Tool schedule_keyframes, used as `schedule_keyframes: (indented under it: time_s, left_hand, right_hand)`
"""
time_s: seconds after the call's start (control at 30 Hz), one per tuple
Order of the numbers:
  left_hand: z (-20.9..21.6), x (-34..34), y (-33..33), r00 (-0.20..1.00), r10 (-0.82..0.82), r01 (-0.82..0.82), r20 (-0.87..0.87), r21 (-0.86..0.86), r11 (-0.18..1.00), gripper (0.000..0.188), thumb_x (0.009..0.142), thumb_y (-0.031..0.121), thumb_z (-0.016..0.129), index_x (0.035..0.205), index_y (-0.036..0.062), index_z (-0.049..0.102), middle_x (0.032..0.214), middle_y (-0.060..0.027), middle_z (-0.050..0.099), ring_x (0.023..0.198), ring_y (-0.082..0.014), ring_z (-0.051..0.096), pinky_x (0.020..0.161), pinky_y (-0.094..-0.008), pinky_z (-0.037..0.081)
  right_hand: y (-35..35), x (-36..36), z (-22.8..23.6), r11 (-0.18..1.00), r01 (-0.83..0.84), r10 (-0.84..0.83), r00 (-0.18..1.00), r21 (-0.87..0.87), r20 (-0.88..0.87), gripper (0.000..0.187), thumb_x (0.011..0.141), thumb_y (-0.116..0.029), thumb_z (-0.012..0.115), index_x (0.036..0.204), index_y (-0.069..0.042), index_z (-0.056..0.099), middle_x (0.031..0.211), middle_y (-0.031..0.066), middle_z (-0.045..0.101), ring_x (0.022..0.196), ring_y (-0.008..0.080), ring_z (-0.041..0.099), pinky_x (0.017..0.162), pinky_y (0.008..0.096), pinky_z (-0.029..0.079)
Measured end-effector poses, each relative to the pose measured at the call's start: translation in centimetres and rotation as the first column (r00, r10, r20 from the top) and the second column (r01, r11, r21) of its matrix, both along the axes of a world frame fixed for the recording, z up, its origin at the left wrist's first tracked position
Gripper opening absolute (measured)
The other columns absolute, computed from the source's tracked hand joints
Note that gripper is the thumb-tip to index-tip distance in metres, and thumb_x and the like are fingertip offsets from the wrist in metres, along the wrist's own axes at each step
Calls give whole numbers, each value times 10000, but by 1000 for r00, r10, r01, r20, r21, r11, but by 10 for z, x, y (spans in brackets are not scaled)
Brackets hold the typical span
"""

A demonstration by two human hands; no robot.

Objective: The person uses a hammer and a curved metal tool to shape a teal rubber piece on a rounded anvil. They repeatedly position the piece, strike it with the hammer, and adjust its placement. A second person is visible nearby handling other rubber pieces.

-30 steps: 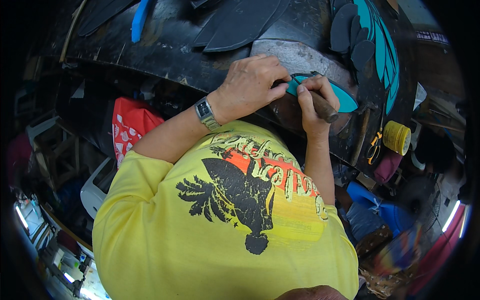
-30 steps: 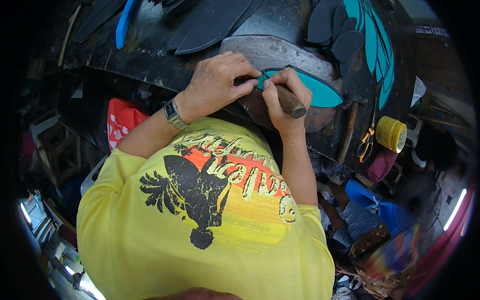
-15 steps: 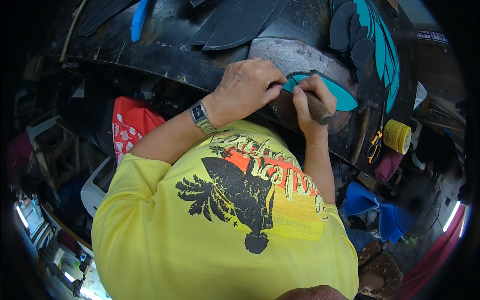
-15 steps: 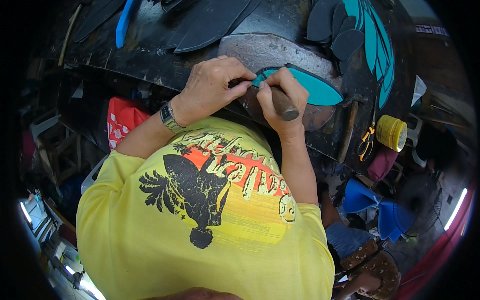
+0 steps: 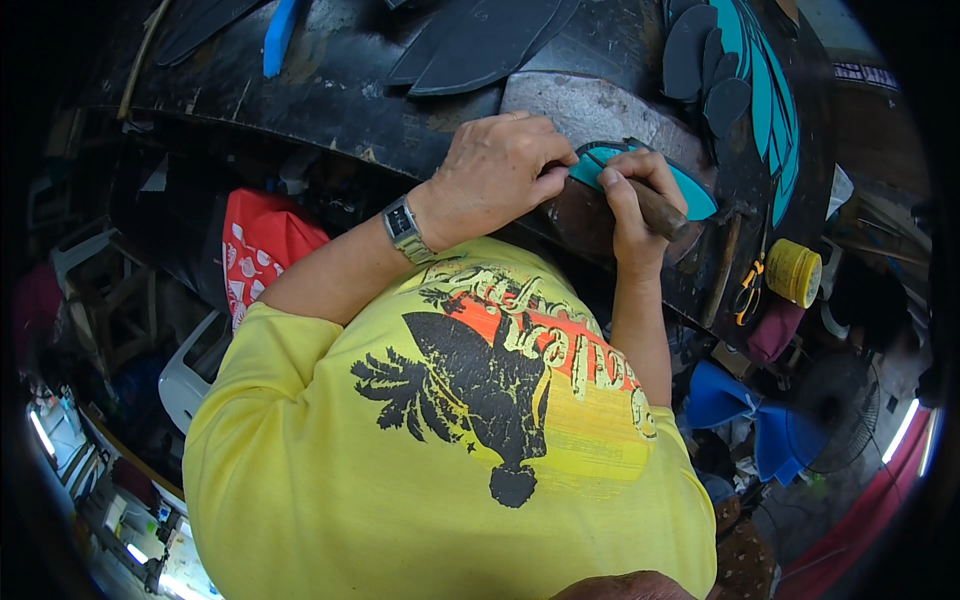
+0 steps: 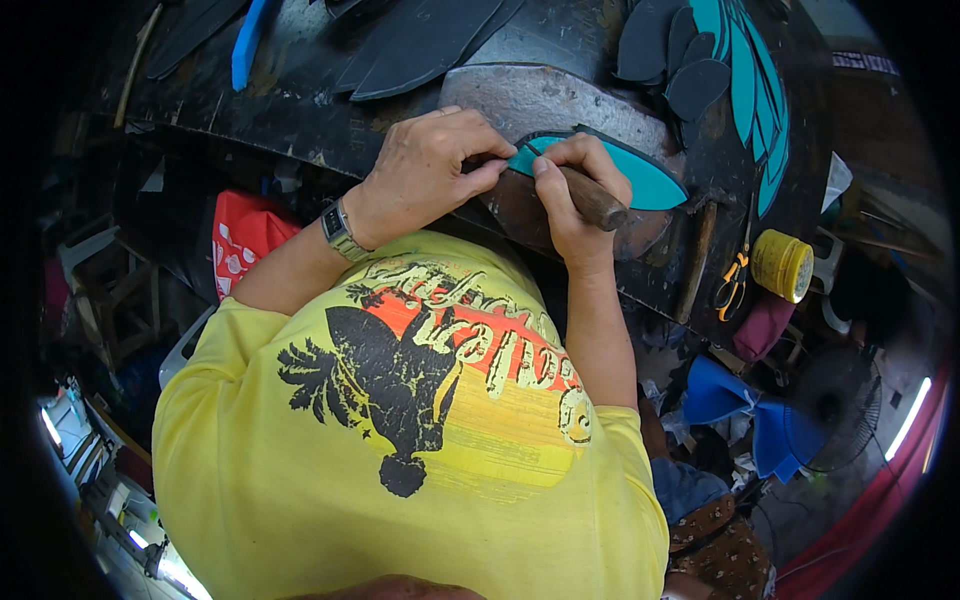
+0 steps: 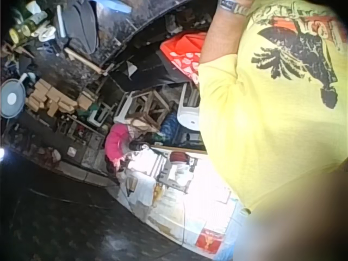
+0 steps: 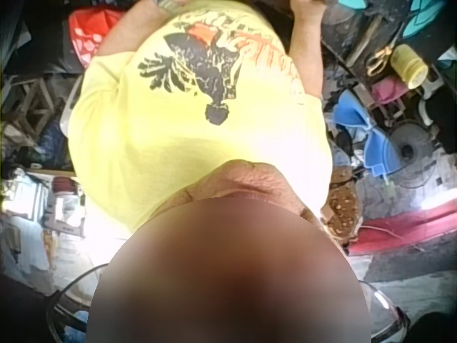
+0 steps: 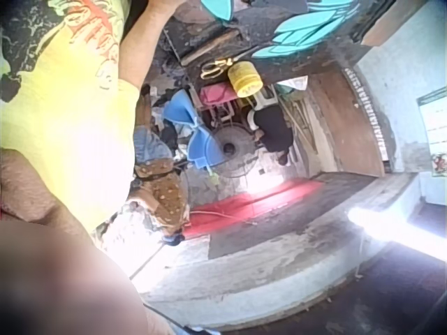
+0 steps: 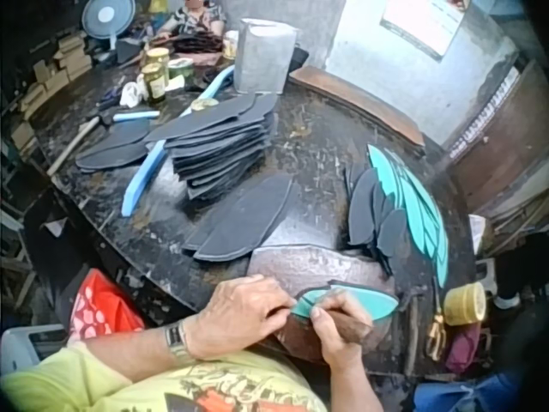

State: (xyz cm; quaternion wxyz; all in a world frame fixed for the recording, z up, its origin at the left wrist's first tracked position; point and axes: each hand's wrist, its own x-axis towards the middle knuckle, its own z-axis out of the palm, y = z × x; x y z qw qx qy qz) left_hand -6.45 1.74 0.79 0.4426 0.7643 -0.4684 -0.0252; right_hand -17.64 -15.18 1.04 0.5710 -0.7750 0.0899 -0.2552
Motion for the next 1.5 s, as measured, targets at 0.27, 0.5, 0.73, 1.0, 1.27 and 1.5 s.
schedule_keyframes:
  time_s: [0.27, 0.5, 0.73, 1.0, 1.27, 1.5]
  left_hand:
    - [-2, 0, 0, 1000, 4, -4, 9, -11, 1000, 134, 815, 138, 771, 939, 90, 750, 883, -55, 720, 846, -259, 694, 730, -379, 562]
    - [-2, -1, 0, 1000, 6, -6, 5, -1, 1000, 134, 815, 154, 769, 931, 90, 749, 882, -58, 708, 861, -262, 687, 756, -385, 557]
    - [-4, -3, 7, 995, 81, -79, 59, -39, 996, 149, 783, 158, 812, 918, 119, 761, 936, -28, 666, 904, -237, 662, 759, -362, 550]
    - [-11, -6, 6, 990, 121, -114, 77, -86, 990, 141, 760, 158, 832, 883, 131, 768, 938, -11, 643, 918, -206, 636, 800, -350, 506]
    - [-10, 5, 7, 986, -34, 45, 164, -65, 997, 132, 792, 124, 798, 914, 110, 749, 929, -4, 671, 876, -196, 637, 779, -340, 450]
    - [-7, 8, 7, 966, -88, 94, 243, -15, 995, 142, 802, 152, 801, 929, 119, 747, 930, -4, 678, 879, -195, 637, 789, -342, 447]
  right_hand:
    - [3, 3, 2, 956, -38, 31, 999, -291, -29, 90, 812, -16, 700, 794, -2, 614, 731, 64, 630, 648, 134, 589, 636, 279, 479]
    - [1, 4, 1, 996, -24, 24, 1000, -83, 8, 94, 808, -29, 703, 790, -5, 614, 720, 65, 620, 625, 152, 587, 620, 280, 476]
    - [3, 3, 2, 960, -63, 65, 998, -273, -3, 102, 791, -30, 700, 778, -7, 602, 710, 78, 611, 607, 176, 583, 608, 291, 477]
    - [4, 4, 2, 956, -56, 59, 998, -287, 4, 108, 789, -32, 701, 778, -13, 596, 702, 72, 606, 604, 189, 584, 602, 300, 478]
    - [3, 4, -1, 966, -64, 66, 998, -252, 0, 105, 805, -27, 699, 786, -13, 596, 712, 74, 607, 609, 189, 588, 606, 297, 478]
    - [-1, 2, 1, 997, -70, 69, 997, -26, -32, 99, 818, -14, 698, 798, -4, 601, 748, 58, 614, 673, 131, 555, 651, 282, 457]
